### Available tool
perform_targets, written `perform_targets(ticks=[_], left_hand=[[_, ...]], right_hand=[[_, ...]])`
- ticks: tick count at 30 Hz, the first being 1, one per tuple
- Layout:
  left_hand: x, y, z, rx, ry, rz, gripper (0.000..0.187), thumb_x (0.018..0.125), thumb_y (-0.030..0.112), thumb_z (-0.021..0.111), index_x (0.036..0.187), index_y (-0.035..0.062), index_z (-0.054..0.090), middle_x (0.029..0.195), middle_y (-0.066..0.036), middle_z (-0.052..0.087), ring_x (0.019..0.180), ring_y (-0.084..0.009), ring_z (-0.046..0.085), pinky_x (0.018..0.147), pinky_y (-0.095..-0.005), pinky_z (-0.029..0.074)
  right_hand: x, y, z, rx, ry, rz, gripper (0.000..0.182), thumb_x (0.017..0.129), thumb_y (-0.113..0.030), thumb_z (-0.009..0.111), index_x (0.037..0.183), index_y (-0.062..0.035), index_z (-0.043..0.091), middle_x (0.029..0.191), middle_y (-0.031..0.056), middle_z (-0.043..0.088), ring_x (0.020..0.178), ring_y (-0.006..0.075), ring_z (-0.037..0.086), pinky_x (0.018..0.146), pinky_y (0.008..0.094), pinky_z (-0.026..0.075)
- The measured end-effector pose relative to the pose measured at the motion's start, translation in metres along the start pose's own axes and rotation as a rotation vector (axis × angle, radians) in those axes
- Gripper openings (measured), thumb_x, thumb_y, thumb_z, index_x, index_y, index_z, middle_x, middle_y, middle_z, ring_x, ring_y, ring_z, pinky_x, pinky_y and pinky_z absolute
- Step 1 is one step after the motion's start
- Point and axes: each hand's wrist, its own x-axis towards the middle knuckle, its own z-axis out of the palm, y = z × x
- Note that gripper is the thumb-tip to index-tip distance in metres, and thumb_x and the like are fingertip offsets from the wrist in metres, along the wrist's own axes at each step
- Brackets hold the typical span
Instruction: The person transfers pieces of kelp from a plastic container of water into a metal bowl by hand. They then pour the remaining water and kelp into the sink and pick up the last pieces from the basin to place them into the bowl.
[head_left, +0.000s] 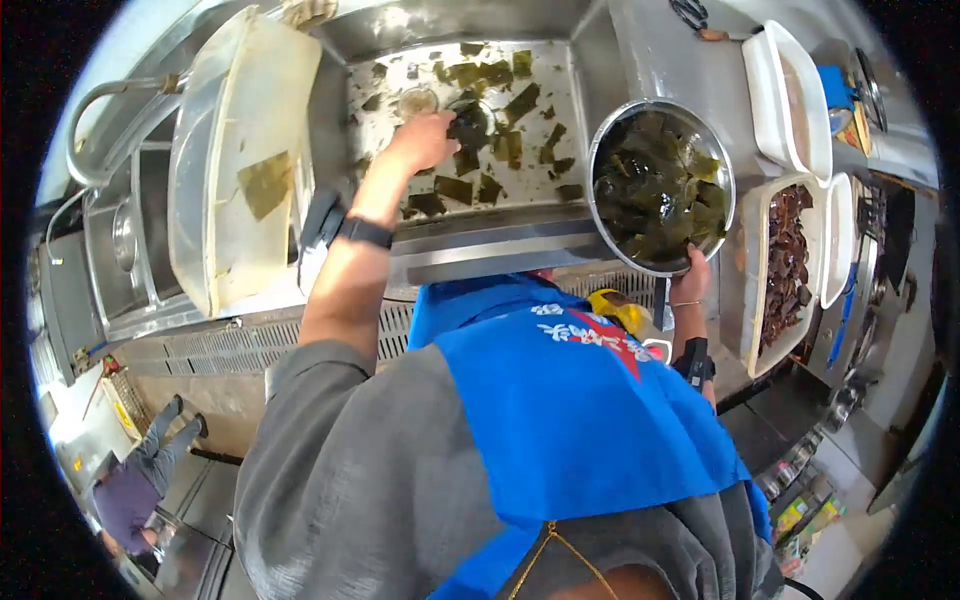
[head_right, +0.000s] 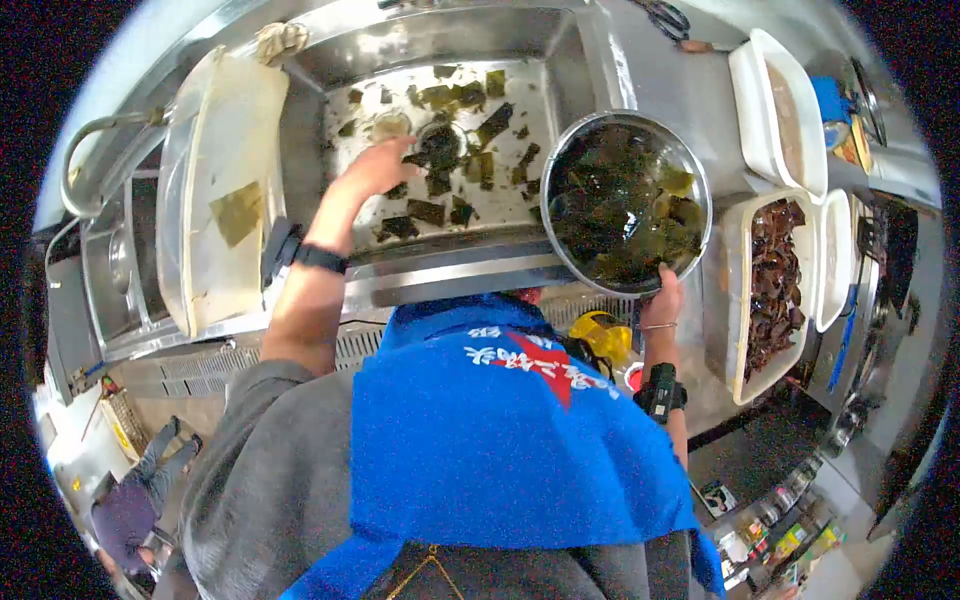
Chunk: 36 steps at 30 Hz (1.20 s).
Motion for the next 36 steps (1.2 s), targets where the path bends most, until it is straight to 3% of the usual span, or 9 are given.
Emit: perform_targets(ticks=[9,16,19,21,25,28,30,34,36], left_hand=[[0.15,-0.053,0.142,0.018,-0.144,-0.134,0.065,0.065,0.034,0.063,0.113,-0.0003,0.036,0.115,-0.022,0.038,0.102,-0.0344,0.044,0.086,-0.0407,0.037],[0.177,-0.057,0.152,0.34,-0.387,0.174,0.038,0.074,0.026,0.048,0.095,-0.0053,0.054,0.101,-0.025,0.051,0.096,-0.0363,0.048,0.086,-0.0374,0.037],[0.173,-0.046,0.143,0.26,-0.409,-0.092,0.028,0.073,0.02,0.049,0.087,-0.0013,0.059,0.097,-0.022,0.054,0.092,-0.0312,0.052,0.079,-0.0371,0.041],[0.195,-0.088,0.192,0.257,-0.341,-0.09,0.027,0.073,0.02,0.049,0.087,0.0,0.06,0.097,-0.021,0.055,0.091,-0.0312,0.053,0.078,-0.037,0.042],[0.191,-0.079,0.187,0.231,-0.265,-0.15,0.026,0.071,0.02,0.05,0.084,0.0014,0.061,0.096,-0.018,0.056,0.091,-0.0301,0.053,0.076,-0.0366,0.043],[0.191,-0.07,0.175,0.064,-0.242,-0.222,0.027,0.073,0.013,0.044,0.093,0.0027,0.059,0.105,-0.017,0.052,0.098,-0.031,0.049,0.081,-0.0373,0.04],[0.191,-0.055,0.158,0.166,-0.418,-0.385,0.032,0.075,0.016,0.043,0.101,0.0025,0.055,0.113,-0.017,0.047,0.105,-0.0316,0.044,0.084,-0.0385,0.038],[0.216,-0.126,0.207,0.063,-0.285,-0.161,0.017,0.068,0.014,0.047,0.079,0.0027,0.054,0.088,-0.015,0.05,0.08,-0.0283,0.047,0.067,-0.0383,0.037],[0.225,-0.159,0.222,-0.078,-0.244,-0.037,0.012,0.064,0.014,0.049,0.067,0.0028,0.053,0.076,-0.014,0.052,0.068,-0.0267,0.048,0.059,-0.0382,0.036]], right_hand=[[0.015,0.032,-0.04,-0.285,0.072,-0.248,0.026,0.073,-0.014,0.053,0.094,0.0007,0.052,0.085,0.0178,0.055,0.074,0.0328,0.051,0.065,0.0372,0.042],[-0.001,0.024,-0.024,-0.345,0.099,-0.229,0.026,0.074,-0.014,0.053,0.095,0.0008,0.051,0.085,0.0122,0.054,0.078,0.0232,0.052,0.067,0.0338,0.043],[-0.004,0.019,-0.018,0.016,0.179,-0.026,0.027,0.074,-0.01,0.053,0.098,0.0013,0.05,0.087,0.0109,0.052,0.081,0.0206,0.052,0.069,0.0321,0.044],[-0.009,0.016,-0.017,-1.135,0.106,-0.65,0.026,0.07,-0.01,0.057,0.092,0.0022,0.052,0.083,0.0147,0.056,0.077,0.0262,0.055,0.068,0.0337,0.043],[-0.008,0.017,-0.024,-1.277,0.077,-0.784,0.031,0.066,-0.01,0.059,0.093,0.0024,0.051,0.081,0.017,0.057,0.074,0.0312,0.055,0.067,0.0347,0.043],[-0.01,0.02,-0.023,-1.191,0.099,-0.659,0.035,0.065,-0.012,0.061,0.095,0.002,0.051,0.082,0.0176,0.056,0.074,0.0316,0.054,0.067,0.035,0.042],[-0.009,0.023,-0.022,-0.066,0.211,-0.035,0.028,0.074,-0.005,0.053,0.101,-0.0011,0.05,0.085,0.0092,0.053,0.08,0.0206,0.052,0.067,0.0303,0.044],[-0.016,0.013,-0.011,-0.071,0.267,-0.003,0.021,0.077,-0.015,0.053,0.095,-0.0044,0.052,0.086,0.006,0.051,0.078,0.0164,0.051,0.065,0.0278,0.043],[-0.013,0.02,-0.025,-1.297,0.121,-0.686,0.022,0.078,-0.019,0.052,0.095,-0.0052,0.052,0.088,0.0046,0.049,0.078,0.0159,0.051,0.065,0.0273,0.043]])
